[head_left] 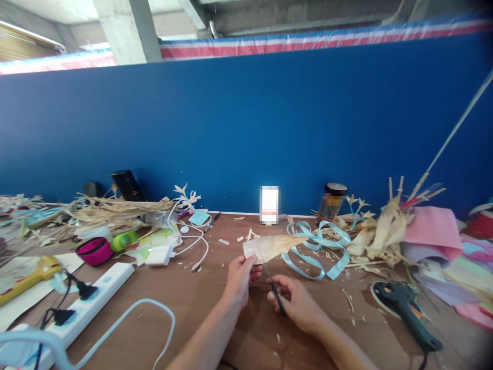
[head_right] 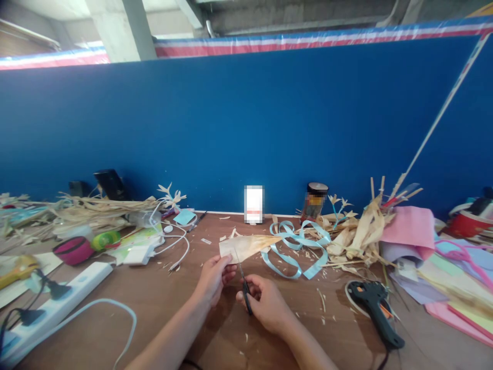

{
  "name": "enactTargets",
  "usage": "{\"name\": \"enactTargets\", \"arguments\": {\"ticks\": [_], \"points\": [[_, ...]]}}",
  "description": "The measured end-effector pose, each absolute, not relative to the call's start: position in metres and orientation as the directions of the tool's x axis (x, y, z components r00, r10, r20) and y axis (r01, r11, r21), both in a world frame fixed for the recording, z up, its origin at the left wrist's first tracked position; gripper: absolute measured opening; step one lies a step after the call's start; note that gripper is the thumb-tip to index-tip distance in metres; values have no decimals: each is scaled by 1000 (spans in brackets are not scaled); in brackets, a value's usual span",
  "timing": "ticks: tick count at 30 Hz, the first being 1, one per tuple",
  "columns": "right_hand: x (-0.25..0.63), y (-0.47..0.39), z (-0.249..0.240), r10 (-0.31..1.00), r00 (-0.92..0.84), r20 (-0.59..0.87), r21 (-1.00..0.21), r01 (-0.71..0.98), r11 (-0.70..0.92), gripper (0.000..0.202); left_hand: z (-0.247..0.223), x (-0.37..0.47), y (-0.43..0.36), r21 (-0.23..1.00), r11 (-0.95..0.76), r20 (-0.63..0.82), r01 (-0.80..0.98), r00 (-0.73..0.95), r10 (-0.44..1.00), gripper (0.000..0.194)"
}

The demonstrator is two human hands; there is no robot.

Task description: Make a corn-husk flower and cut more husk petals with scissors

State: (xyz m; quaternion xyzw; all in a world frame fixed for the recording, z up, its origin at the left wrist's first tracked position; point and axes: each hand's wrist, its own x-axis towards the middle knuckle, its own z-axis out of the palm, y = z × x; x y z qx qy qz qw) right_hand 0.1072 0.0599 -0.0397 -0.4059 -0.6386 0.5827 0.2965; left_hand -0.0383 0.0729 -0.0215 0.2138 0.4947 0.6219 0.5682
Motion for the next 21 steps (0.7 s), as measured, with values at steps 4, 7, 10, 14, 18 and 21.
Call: {"name": "enactTargets", "arguments": {"ticks": [4, 7, 10, 14, 18, 21], "points": [[107, 60, -41, 868, -490, -82, -982, 187, 14, 33, -23, -38, 73, 865, 138, -284, -483, -243, 927, 22], [107, 59, -41, 874, -479, -75, -982, 190, 21, 32, -23, -38, 73, 859, 152, -300, -489, -242, 923, 23], [106, 58, -41, 873, -481, -83, -987, 164, -4, 32, -22, -38, 74, 857, 143, -299, -496, -251, 921, 23], [106, 58, -41, 872, -481, -87, -992, 125, -30, 33, -24, -38, 74, 862, 157, -311, -482, -259, 914, 24], [105, 58, -42, 870, -489, -65, -996, 86, -26, 31, -27, -37, 74, 874, 158, -305, -460, -266, 915, 23], [104, 59, -45, 872, -487, -59, -997, 72, -27, 30, -28, -38, 74, 876, 158, -304, -456, -267, 915, 21]]}}
